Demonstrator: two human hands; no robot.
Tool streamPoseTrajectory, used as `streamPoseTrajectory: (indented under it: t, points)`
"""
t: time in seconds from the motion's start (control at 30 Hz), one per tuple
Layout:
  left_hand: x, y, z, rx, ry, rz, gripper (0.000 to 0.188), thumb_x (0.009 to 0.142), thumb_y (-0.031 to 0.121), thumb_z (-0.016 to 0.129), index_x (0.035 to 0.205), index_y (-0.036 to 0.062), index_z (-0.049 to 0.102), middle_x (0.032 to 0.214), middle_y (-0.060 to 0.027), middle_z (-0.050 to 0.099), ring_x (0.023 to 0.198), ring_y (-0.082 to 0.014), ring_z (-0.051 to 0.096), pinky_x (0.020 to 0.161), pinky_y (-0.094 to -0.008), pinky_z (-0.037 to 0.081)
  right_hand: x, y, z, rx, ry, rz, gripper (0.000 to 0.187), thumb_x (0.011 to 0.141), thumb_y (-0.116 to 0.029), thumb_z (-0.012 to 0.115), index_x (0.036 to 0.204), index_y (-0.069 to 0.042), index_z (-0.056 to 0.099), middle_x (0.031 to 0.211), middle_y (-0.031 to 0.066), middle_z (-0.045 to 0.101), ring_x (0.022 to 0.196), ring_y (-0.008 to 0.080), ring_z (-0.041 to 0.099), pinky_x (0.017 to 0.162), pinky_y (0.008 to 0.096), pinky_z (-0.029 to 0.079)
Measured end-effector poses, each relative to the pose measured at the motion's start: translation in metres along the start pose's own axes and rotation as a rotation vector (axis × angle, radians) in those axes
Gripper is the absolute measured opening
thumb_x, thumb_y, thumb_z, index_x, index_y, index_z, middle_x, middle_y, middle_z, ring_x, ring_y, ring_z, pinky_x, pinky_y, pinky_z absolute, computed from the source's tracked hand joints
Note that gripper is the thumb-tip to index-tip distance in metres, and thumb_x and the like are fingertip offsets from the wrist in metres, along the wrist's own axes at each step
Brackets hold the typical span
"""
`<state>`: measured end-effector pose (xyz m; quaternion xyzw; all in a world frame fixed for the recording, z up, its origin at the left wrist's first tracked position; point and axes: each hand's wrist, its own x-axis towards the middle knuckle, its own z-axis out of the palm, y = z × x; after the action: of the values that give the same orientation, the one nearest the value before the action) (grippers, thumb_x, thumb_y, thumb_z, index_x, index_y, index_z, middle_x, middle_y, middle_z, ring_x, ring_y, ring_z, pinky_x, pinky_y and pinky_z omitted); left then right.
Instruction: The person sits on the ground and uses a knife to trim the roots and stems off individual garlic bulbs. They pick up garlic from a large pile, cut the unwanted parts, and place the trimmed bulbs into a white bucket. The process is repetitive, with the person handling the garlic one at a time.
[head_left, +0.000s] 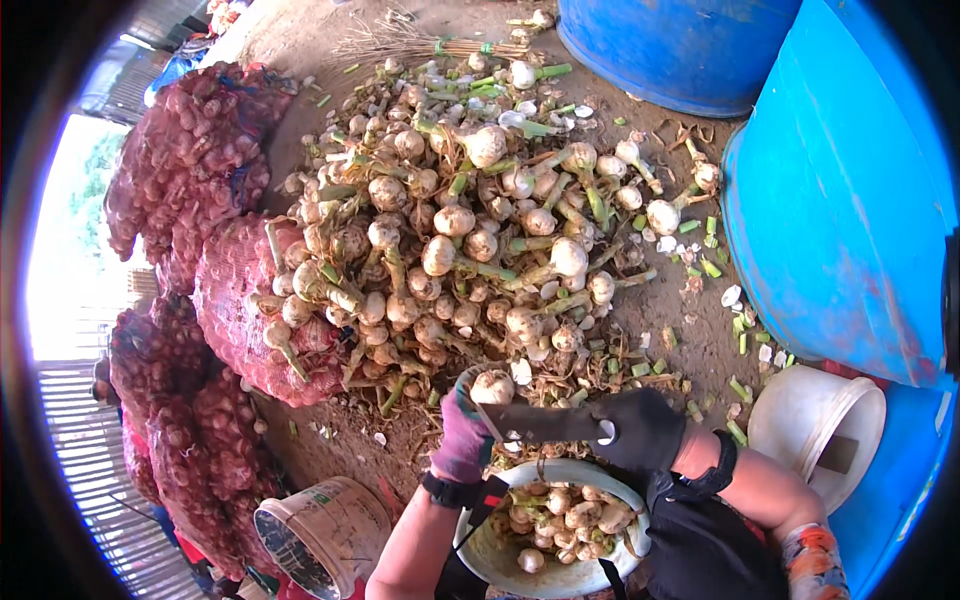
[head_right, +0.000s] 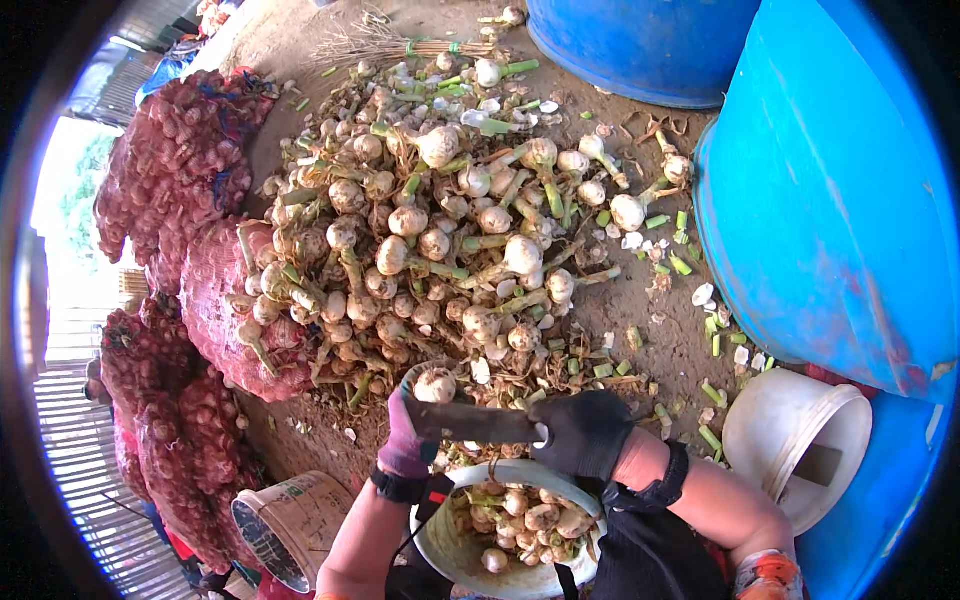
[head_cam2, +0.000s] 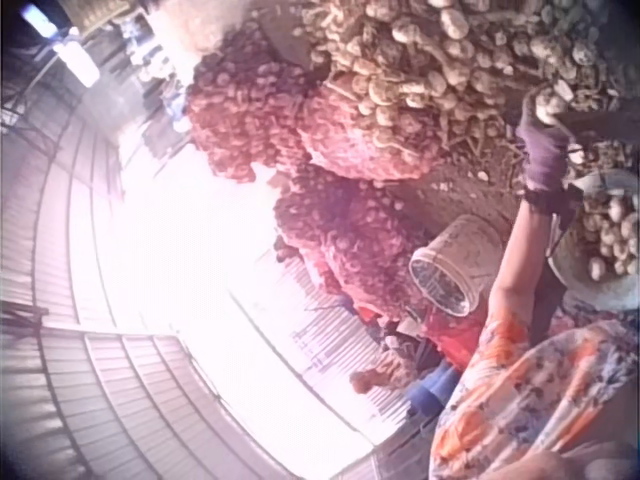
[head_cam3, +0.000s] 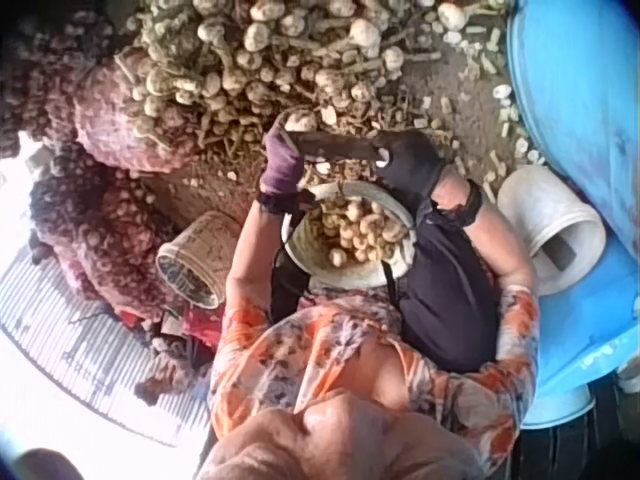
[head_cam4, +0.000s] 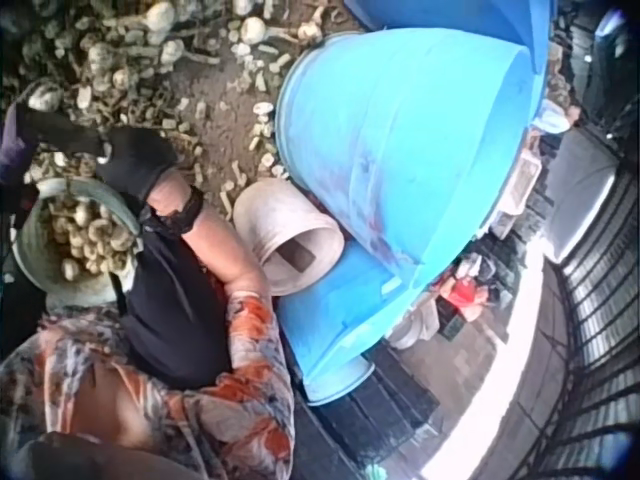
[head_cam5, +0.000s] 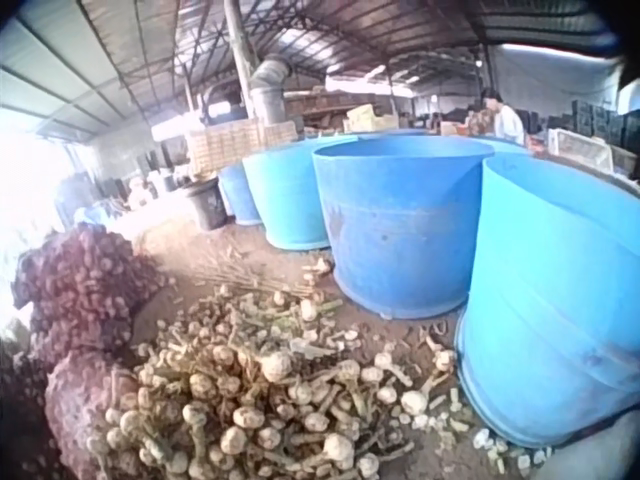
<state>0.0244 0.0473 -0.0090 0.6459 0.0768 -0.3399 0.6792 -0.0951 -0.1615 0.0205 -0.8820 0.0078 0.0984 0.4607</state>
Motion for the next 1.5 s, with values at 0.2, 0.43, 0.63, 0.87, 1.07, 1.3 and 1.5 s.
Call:
streamPoseTrajectory:
  t: [0.2,0.43,0.63,0.87,1.07,1.3,1.5]
  points:
    - [-0.038,0.024,0.028,-0.125,-0.190,0.113,0.044,0.078,0.005,0.067,0.117,0.0045,0.048,0.103,-0.0053,0.060,0.091,-0.0161,0.062,0.081,-0.0317,0.052,0.006,-0.022,-0.011,-0.142,0.075,-0.209,0.023,0.065,-0.030,0.070,0.071,-0.010,0.059,0.058,0.0072,0.055,0.053,0.0270,0.059,0.047,0.0383,0.045]
    - [-0.051,0.023,0.028,-0.268,-0.229,-0.189,0.032,0.083,0.006,0.061,0.113,0.0044,0.050,0.103,-0.0064,0.061,0.089,-0.0154,0.062,0.080,-0.0302,0.052,0.007,-0.025,-0.012,-0.138,0.083,-0.254,0.017,0.064,-0.026,0.068,0.070,-0.013,0.060,0.059,0.0062,0.055,0.051,0.0256,0.058,0.046,0.0372,0.045]
    - [-0.050,0.021,0.028,0.050,-0.376,-0.149,0.029,0.076,0.012,0.071,0.101,0.0043,0.059,0.090,-0.0040,0.065,0.080,-0.0137,0.063,0.071,-0.0259,0.052,0.003,-0.014,-0.008,-0.124,0.002,-0.235,0.013,0.064,-0.024,0.065,0.068,-0.013,0.060,0.060,0.0069,0.057,0.054,0.0270,0.060,0.048,0.0373,0.046]
    - [-0.063,0.055,0.031,0.449,-0.820,-0.046,0.057,0.060,0.030,0.083,0.103,0.0019,0.058,0.093,-0.0056,0.064,0.085,-0.0138,0.060,0.079,-0.0291,0.048,-0.005,0.058,-0.004,-0.285,-0.157,0.272,0.014,0.073,-0.022,0.057,0.079,-0.011,0.063,0.068,0.0145,0.062,0.067,0.0318,0.063,0.060,0.0396,0.050]
    - [-0.038,0.061,0.033,-0.448,-0.446,-0.191,0.062,0.076,0.047,0.065,0.116,0.0021,0.051,0.076,-0.0015,0.055,0.066,-0.0103,0.053,0.059,-0.0243,0.044,0.004,0.013,-0.020,0.234,0.059,0.207,0.025,0.066,-0.029,0.072,0.073,-0.008,0.060,0.065,0.0123,0.059,0.062,0.0274,0.061,0.058,0.0366,0.048]
    - [-0.039,0.051,0.068,-0.846,-0.153,-0.020,0.055,0.081,0.050,0.057,0.118,0.0100,0.050,0.104,-0.0061,0.057,0.099,-0.0239,0.054,0.093,-0.0402,0.041,0.012,-0.035,-0.023,0.808,-0.126,0.475,0.028,0.063,-0.022,0.080,0.073,-0.005,0.060,0.066,0.0012,0.058,0.060,0.0089,0.052,0.056,0.0279,0.045]
    - [-0.045,0.042,0.035,-0.486,-0.280,-0.283,0.037,0.081,0.026,0.063,0.106,0.0007,0.054,0.104,-0.0128,0.059,0.098,-0.0273,0.059,0.087,-0.0451,0.048,0.006,0.003,-0.018,0.764,0.039,0.502,0.028,0.062,-0.012,0.081,0.080,-0.006,0.060,0.070,-0.0024,0.057,0.064,0.0072,0.050,0.058,0.0260,0.044]
